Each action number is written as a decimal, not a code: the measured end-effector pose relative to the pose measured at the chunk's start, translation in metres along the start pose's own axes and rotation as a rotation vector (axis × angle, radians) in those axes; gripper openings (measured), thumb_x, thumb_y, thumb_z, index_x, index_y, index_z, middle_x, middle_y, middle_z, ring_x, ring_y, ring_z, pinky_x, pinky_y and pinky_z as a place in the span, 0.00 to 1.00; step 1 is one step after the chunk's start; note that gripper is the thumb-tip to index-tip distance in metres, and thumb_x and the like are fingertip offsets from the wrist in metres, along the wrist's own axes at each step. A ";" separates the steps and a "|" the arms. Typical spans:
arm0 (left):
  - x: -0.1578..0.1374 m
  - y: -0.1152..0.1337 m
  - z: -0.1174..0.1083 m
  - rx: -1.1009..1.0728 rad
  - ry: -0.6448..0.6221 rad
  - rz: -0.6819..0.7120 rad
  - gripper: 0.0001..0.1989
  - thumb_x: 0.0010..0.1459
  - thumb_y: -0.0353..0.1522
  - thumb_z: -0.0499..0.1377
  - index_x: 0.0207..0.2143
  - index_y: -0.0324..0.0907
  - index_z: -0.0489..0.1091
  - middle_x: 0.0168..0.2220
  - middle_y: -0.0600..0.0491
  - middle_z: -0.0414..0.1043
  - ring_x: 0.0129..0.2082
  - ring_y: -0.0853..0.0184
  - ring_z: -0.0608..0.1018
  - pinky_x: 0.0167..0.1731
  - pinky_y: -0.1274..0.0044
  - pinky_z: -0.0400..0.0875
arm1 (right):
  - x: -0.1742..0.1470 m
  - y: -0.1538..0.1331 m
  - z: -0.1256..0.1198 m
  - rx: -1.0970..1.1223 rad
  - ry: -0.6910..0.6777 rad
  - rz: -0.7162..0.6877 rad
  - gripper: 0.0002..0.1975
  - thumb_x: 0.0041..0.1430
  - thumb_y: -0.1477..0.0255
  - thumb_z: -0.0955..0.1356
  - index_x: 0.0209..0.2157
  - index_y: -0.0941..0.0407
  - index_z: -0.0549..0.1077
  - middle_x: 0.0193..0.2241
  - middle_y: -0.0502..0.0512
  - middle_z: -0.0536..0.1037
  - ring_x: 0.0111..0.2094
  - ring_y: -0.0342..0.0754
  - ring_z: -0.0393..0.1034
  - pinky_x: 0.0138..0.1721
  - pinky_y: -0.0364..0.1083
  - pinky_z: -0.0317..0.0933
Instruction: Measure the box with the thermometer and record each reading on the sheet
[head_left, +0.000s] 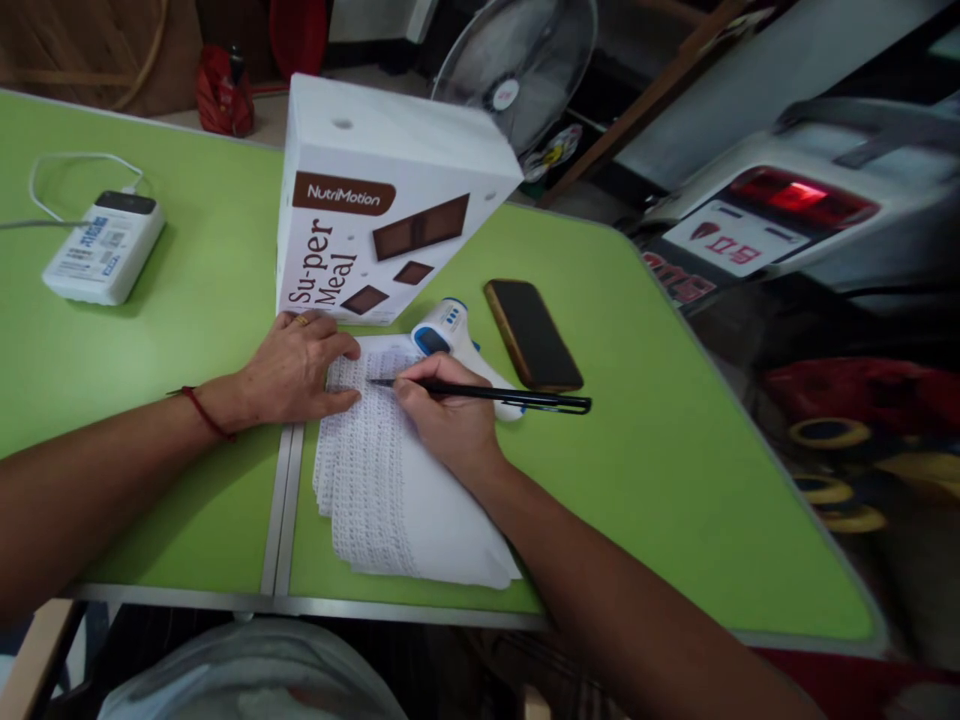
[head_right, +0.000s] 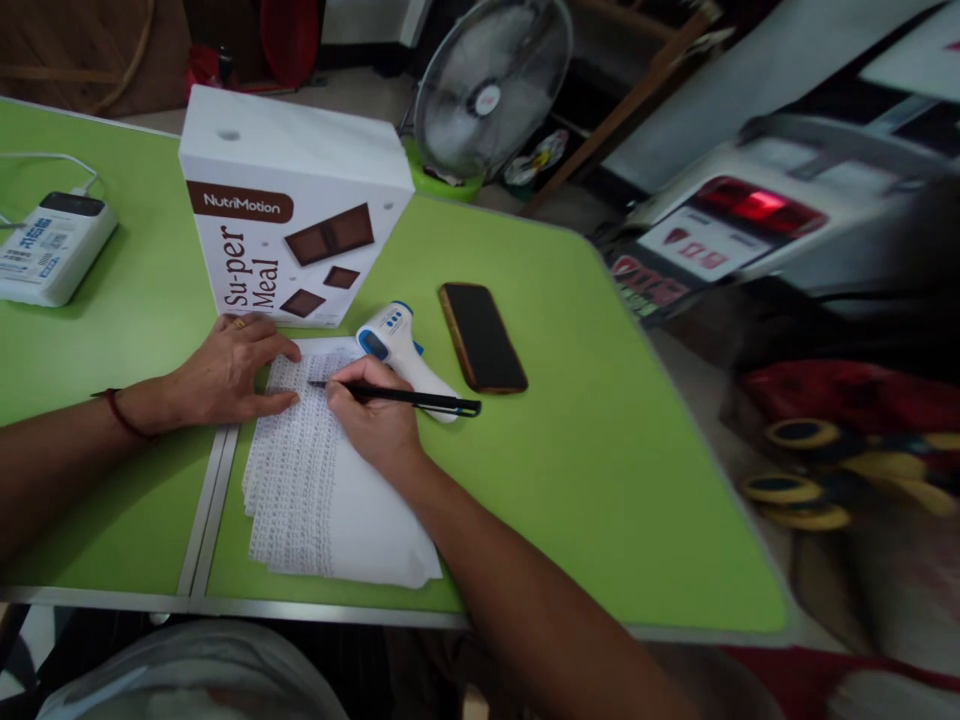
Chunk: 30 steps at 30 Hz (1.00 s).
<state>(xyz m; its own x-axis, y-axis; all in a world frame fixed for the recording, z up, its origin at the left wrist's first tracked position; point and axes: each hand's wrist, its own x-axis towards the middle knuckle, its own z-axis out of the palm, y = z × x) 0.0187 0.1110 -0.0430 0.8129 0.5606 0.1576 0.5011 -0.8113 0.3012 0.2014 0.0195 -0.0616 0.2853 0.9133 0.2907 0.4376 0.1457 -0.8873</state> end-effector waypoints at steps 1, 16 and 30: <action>0.000 0.001 0.000 0.000 -0.006 -0.007 0.20 0.56 0.42 0.62 0.46 0.40 0.74 0.43 0.45 0.75 0.45 0.52 0.74 0.50 0.60 0.62 | 0.000 0.000 0.000 -0.002 -0.009 -0.005 0.03 0.47 0.71 0.67 0.22 0.52 0.70 0.17 0.46 0.69 0.20 0.43 0.60 0.25 0.46 0.59; 0.000 0.002 -0.001 0.009 -0.028 -0.023 0.19 0.57 0.43 0.61 0.46 0.41 0.73 0.43 0.46 0.74 0.46 0.52 0.73 0.50 0.60 0.62 | 0.000 0.000 -0.001 -0.045 -0.059 -0.008 0.03 0.46 0.72 0.67 0.21 0.52 0.69 0.17 0.46 0.69 0.21 0.42 0.60 0.24 0.45 0.59; 0.000 0.000 -0.001 0.006 -0.016 -0.002 0.21 0.56 0.43 0.61 0.47 0.39 0.73 0.44 0.45 0.74 0.46 0.52 0.74 0.51 0.59 0.62 | 0.001 -0.001 -0.001 -0.066 -0.034 -0.024 0.04 0.46 0.71 0.66 0.21 0.52 0.68 0.16 0.45 0.67 0.19 0.41 0.59 0.23 0.44 0.57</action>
<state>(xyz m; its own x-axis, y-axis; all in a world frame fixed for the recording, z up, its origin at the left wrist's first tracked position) 0.0180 0.1112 -0.0427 0.8166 0.5595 0.1417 0.5045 -0.8112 0.2958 0.2025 0.0200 -0.0602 0.2448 0.9225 0.2985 0.4993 0.1440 -0.8544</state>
